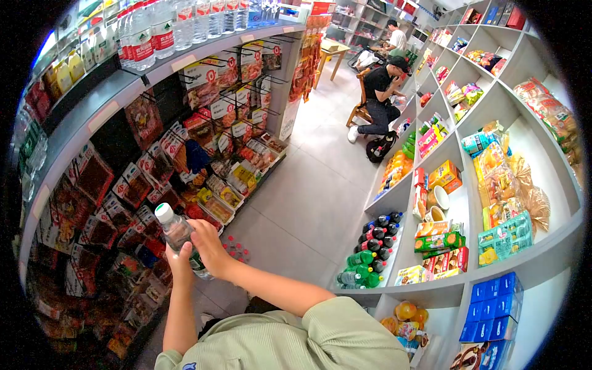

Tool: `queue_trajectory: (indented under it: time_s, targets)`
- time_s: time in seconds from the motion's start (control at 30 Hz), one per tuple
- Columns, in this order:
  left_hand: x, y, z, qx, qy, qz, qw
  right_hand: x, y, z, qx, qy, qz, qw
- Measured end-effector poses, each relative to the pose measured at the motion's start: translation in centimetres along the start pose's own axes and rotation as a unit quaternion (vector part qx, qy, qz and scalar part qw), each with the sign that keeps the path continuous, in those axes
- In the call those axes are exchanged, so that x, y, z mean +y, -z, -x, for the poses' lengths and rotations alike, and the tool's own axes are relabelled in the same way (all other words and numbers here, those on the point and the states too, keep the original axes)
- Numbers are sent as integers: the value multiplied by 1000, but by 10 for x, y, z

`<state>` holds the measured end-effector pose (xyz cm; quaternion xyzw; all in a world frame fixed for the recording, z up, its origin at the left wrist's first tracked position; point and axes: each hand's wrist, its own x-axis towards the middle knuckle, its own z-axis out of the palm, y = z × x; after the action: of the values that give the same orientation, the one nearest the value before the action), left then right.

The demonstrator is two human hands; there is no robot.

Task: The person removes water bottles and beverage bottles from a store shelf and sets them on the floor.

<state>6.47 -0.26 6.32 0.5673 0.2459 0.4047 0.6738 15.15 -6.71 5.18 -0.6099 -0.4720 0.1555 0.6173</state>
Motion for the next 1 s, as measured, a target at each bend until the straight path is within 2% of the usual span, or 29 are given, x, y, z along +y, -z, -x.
queue_trajectory:
  time_s: [0.23, 0.3, 0.37, 0.43, 0.57, 0.63, 0.73, 0.83, 0.9, 1.0]
  targets:
    - [0, 57, 16, -16, 25, 31, 999, -17, -29, -2, -34, 9, 39, 999]
    - [4, 79, 23, -34, 21, -16, 999, -28, -39, -6, -79, -40, -1, 996]
    - [4, 102, 28, -45, 20, -19, 999, -41, -58, -8, -68, -48, -34, 996]
    - [4, 127, 35, -33, 39, -39, 998, -49, -75, -11, -100, -38, -29, 994]
    - [7, 165, 42, -40, 43, -101, 993, -76, -100, -17, -146, -70, 44, 986]
    - [6, 180, 45, -34, 14, -118, 992, -76, -116, -19, -142, -41, 79, 986]
    - [14, 196, 46, -67, 52, -116, 990, -76, -134, -23, -153, -31, 126, 980]
    - [18, 209, 47, -59, 50, -161, 984, -81, -147, -26, -163, -28, 159, 973]
    - [18, 214, 46, -56, 29, -147, 987, -84, -153, -27, -160, -35, 159, 974]
    - [17, 220, 46, -82, 58, -107, 989, -83, -158, -28, -162, -16, 179, 970]
